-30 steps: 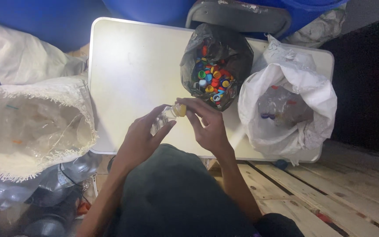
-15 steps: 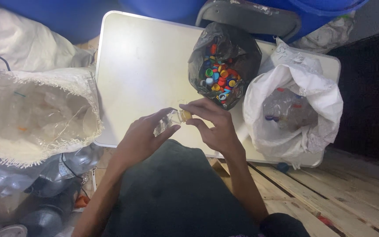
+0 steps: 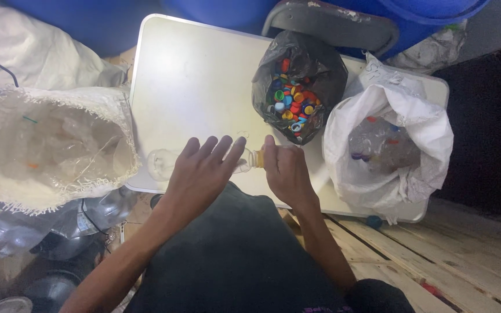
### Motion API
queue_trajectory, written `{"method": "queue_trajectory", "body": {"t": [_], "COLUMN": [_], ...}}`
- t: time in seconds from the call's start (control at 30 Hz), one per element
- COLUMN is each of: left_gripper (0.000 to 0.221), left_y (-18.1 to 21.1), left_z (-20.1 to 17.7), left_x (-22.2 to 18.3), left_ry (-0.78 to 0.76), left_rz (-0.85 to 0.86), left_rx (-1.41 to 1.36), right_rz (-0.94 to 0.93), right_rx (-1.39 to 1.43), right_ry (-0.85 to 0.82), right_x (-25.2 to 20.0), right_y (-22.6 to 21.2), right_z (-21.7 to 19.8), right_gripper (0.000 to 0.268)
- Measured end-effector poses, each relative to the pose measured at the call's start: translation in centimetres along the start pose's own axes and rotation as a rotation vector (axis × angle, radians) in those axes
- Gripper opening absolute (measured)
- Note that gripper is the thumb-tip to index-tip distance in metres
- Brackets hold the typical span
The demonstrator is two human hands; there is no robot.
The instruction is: The person repeatedly picks up empty plastic bottles from a white mesh bag, selects a matching colored cap from a black bag on the table, screws the cap onto the bottle, and places the capped bottle into a white sack. This process is repeated for multiple bottles throughout the video.
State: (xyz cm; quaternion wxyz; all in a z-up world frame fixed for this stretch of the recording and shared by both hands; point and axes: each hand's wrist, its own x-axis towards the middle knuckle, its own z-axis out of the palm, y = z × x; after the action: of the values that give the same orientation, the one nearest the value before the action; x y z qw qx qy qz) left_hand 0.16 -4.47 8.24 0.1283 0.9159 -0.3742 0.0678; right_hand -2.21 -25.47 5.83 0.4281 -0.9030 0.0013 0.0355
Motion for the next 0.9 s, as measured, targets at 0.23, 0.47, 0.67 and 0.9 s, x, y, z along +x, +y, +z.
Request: {"method": "queue_trajectory", "body": {"t": [0.23,0.47,0.67,0.9], "left_gripper": [0.049,0.046,0.058,0.044], "left_y": [-0.4,-0.2,-0.3,-1.1], "left_z": [-1.0,-1.4,-0.3,-1.3], "left_x": [0.6,0.1,-0.5,0.9], "left_ry": [-0.001,-0.173,-0.174,-0.327], "left_rz": [-0.086,-0.192,0.058,-0.076], "left_rx": [-0.319,-0.44,0.132,-0.366], "right_rz": [0.039,-0.218,0.224,-0.282], "right_rx": [0.15,0.109,0.335,0.0], "right_ry": [0.008,0.002,-0.178,0.134], "right_x": [-1.0,-1.8,-2.2,-2.5], "right_y": [-3.2,-2.1,1.5,0.7], "right_z": [-1.9,-0.4,1.9,2.8], "right_gripper": [0.035,0.024,0.05,0.02]}}
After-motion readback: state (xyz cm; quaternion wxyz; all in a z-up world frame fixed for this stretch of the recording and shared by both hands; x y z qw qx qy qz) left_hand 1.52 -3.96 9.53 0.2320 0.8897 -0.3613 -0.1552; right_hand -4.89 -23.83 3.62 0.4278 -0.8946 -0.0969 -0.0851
